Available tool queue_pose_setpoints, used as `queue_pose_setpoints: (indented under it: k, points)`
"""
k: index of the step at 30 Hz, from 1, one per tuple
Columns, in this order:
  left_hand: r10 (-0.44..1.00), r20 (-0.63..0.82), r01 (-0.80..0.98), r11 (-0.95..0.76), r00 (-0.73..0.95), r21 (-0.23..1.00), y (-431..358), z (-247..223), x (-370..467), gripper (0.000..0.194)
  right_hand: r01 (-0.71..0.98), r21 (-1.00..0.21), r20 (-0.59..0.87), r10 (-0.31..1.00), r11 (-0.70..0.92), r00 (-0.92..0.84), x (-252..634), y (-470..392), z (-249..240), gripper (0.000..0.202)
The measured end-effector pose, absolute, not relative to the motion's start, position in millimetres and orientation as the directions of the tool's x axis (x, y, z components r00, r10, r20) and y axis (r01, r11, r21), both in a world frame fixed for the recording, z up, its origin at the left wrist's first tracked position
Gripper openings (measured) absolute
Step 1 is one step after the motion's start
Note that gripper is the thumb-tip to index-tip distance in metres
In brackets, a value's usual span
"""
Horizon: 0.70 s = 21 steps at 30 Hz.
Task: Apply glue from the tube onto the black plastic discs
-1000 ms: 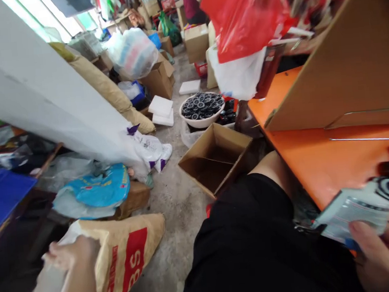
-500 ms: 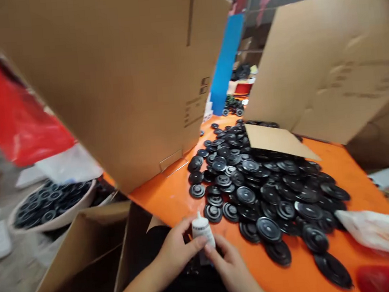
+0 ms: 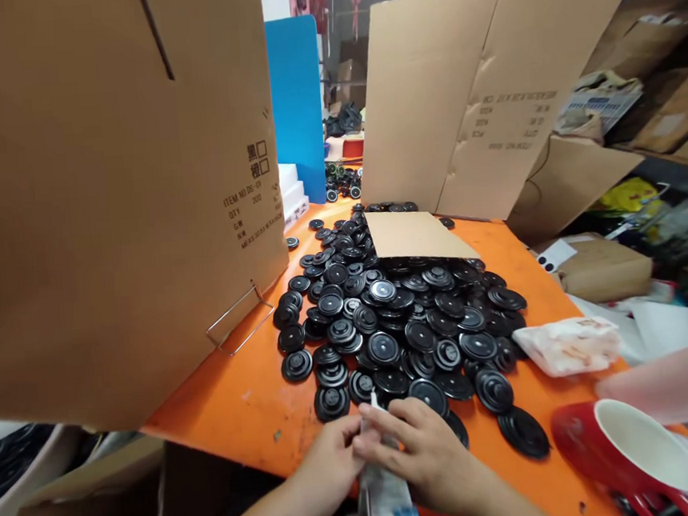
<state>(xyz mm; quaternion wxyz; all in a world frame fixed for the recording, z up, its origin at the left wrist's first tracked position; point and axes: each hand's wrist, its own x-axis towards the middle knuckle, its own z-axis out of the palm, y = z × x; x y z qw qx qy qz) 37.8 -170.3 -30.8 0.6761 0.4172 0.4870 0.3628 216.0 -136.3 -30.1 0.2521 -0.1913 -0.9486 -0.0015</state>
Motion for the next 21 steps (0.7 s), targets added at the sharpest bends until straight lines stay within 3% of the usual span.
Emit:
queue_pose_setpoints:
  k: [2, 5, 7, 9, 11, 13, 17, 21]
  points:
    - [0.894, -0.325, 0.065, 0.321, 0.309, 0.945, -169, -29, 24, 0.046, 0.374, -0.251, 0.533, 0.451, 0.892, -0.716, 214, -138, -33, 0.051]
    - [0.954, -0.167, 0.393, 0.058, 0.248, 0.918, -160, -30, -5, 0.038, 0.402, -0.644, 0.547, 0.759, 0.651, -0.353, 203, -142, -48, 0.042]
    - [0.978, -0.034, 0.608, -0.102, 0.207, 0.787, -150, -38, -20, 0.028, 0.300, -0.885, 0.366, 0.930, 0.356, -0.025, 190, -142, -57, 0.034]
    - [0.972, 0.003, 0.735, -0.180, 0.235, 0.654, -140, -51, -26, 0.032, -0.016, -0.998, 0.062, 0.973, 0.067, 0.223, 175, -139, -62, 0.030]
    - [0.956, -0.001, 0.790, -0.242, 0.294, 0.564, -134, -63, -27, 0.038, -0.409, -0.905, -0.244, 0.928, -0.113, 0.283, 162, -134, -62, 0.029]
    - [0.940, -0.001, 0.802, -0.292, 0.342, 0.522, -131, -71, -26, 0.041, -0.594, -0.789, -0.359, 0.903, -0.159, 0.235, 153, -131, -59, 0.032]
    - [0.908, 0.024, 0.758, -0.364, 0.418, 0.541, -135, -75, -34, 0.041, -0.663, -0.728, -0.413, 0.885, -0.177, 0.217, 147, -127, -52, 0.037]
    - [0.928, 0.064, 0.654, -0.306, 0.367, 0.692, -141, -76, -44, 0.038, -0.664, -0.731, -0.412, 0.877, -0.157, 0.246, 143, -124, -50, 0.036]
